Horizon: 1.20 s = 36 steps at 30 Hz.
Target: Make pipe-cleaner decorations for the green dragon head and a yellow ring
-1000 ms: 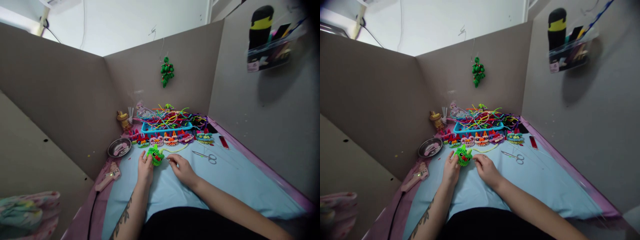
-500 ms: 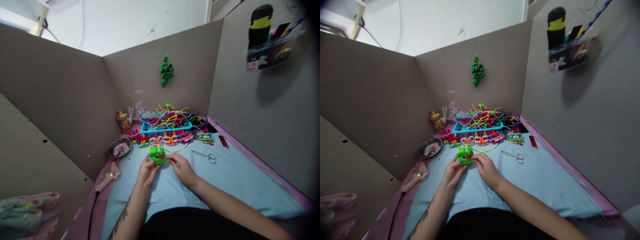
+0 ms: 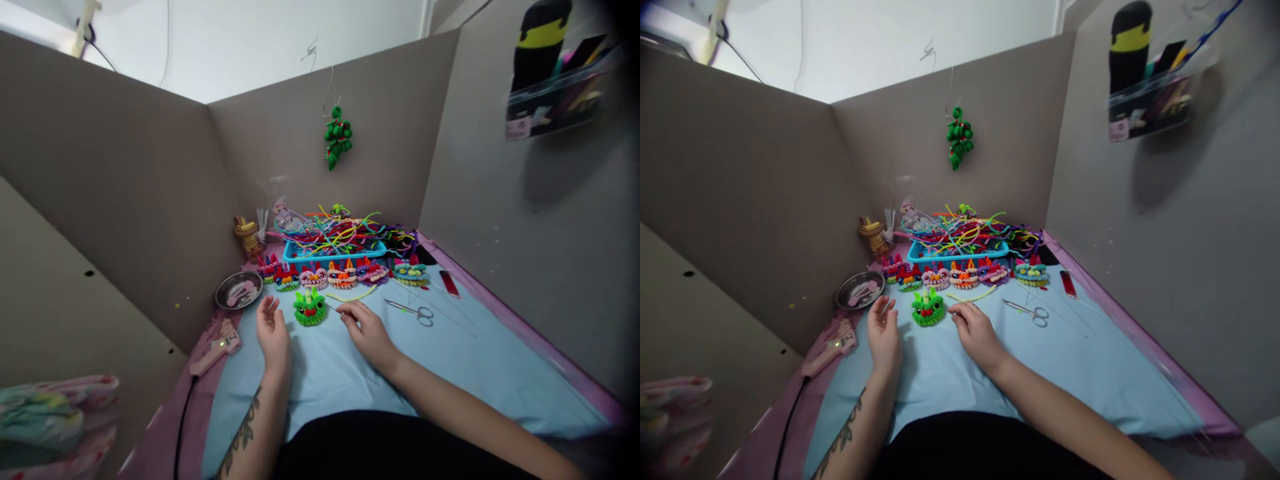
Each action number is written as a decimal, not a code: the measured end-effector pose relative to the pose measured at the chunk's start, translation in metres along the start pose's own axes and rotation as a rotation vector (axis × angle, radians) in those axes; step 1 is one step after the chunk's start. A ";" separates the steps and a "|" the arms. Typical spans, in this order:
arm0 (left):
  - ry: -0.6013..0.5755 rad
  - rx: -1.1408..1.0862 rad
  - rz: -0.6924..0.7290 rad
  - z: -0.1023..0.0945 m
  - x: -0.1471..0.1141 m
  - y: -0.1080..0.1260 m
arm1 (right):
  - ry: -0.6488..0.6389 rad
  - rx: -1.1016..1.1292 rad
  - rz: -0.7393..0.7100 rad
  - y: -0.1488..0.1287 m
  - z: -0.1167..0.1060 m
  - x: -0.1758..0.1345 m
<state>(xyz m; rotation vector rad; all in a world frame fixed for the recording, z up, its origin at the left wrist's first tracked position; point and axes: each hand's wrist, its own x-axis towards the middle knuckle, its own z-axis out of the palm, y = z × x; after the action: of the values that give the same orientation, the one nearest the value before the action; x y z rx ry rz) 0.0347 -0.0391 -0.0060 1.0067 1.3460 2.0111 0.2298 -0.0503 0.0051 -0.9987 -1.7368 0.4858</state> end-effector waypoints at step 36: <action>-0.569 0.258 0.011 0.014 -0.036 0.035 | -0.181 0.028 -0.060 -0.007 0.006 -0.004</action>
<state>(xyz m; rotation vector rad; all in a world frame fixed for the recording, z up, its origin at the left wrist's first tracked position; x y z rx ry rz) 0.0665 -0.0712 0.0190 1.5569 1.2864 1.4108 0.2219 -0.0571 0.0054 -0.9024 -1.9104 0.5749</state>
